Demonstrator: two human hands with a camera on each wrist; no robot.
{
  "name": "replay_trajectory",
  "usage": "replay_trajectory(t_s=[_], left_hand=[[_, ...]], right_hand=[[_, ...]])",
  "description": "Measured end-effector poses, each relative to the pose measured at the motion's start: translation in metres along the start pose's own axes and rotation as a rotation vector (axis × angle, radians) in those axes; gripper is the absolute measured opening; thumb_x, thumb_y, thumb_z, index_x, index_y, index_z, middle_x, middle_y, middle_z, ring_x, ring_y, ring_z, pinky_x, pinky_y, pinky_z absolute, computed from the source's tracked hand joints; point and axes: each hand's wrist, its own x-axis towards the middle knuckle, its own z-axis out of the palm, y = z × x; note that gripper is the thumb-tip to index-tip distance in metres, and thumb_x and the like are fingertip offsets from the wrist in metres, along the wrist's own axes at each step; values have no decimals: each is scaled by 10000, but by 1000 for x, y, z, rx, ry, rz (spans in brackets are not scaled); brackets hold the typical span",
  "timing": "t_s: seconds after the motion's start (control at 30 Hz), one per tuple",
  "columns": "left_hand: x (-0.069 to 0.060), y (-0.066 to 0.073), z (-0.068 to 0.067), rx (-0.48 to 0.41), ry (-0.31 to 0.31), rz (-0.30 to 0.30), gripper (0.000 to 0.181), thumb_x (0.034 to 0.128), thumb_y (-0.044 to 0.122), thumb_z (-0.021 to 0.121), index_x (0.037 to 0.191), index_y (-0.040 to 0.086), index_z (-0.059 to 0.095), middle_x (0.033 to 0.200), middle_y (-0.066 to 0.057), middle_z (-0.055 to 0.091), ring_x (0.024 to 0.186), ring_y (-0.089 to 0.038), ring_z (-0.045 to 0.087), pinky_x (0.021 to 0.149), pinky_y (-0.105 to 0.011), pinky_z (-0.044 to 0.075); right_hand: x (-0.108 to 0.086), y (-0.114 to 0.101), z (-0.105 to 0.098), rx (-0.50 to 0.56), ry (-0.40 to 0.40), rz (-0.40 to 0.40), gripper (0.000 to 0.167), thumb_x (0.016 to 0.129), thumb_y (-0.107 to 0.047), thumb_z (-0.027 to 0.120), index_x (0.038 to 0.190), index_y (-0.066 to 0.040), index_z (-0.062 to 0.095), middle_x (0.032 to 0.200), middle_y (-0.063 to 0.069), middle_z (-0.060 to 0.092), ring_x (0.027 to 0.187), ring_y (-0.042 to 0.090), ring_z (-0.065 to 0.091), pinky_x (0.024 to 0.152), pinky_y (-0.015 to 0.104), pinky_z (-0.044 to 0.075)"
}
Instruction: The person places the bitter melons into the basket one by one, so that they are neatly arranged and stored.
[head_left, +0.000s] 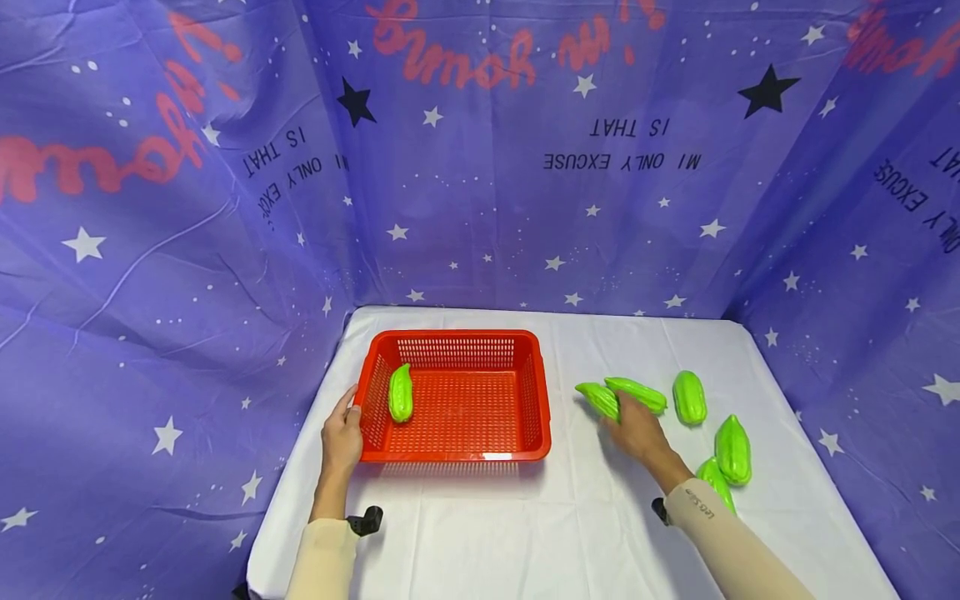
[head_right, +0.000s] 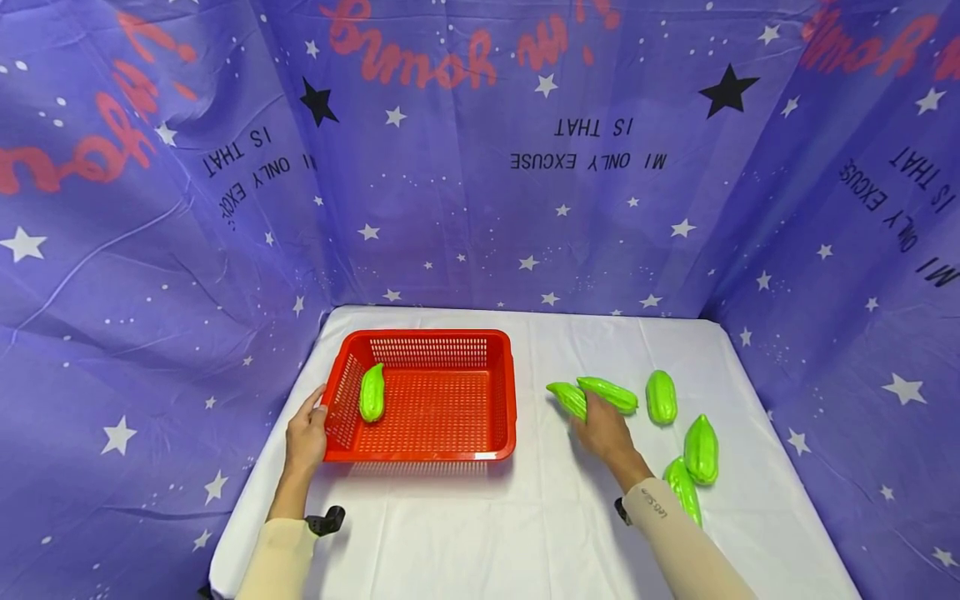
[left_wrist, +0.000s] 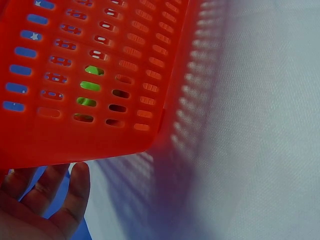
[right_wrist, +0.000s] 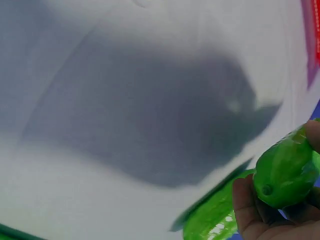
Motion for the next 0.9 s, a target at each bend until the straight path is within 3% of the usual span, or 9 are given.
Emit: replay_trajectory(t_s=[0.23, 0.5, 0.73, 0.9], left_hand=[[1, -2, 0, -3, 1, 8, 436, 1065, 145, 431, 1490, 151, 528, 727, -64, 482, 540, -66, 399, 604, -314, 365], [1, -2, -1, -11, 3, 6, 441, 1061, 139, 434, 1490, 163, 530, 713, -39, 465, 534, -66, 390, 602, -317, 359], [0, 0, 1, -22, 10, -2, 436, 1061, 131, 443, 1485, 166, 538, 807, -185, 552, 611, -115, 450, 635, -302, 386], [0, 1, 0, -18, 3, -4, 436, 1064, 136, 435, 1489, 159, 530, 819, -206, 550, 589, -115, 439, 621, -312, 385]], right_hand=[[9, -13, -11, 26, 99, -62, 639, 916, -212, 730, 1409, 106, 477, 1280, 318, 592, 1144, 468, 591, 961, 595, 454], [22, -52, -32, 68, 148, -99, 649, 917, -292, 721, 1419, 51, 494, 1296, 282, 595, 1139, 447, 583, 952, 582, 446], [38, -92, -39, 96, 163, -168, 620, 913, -307, 711, 1408, 13, 518, 1263, 237, 623, 1129, 414, 594, 969, 564, 448], [48, -126, -39, 115, 135, -211, 616, 919, -306, 701, 1416, 9, 518, 1283, 221, 622, 1159, 393, 591, 997, 548, 449]])
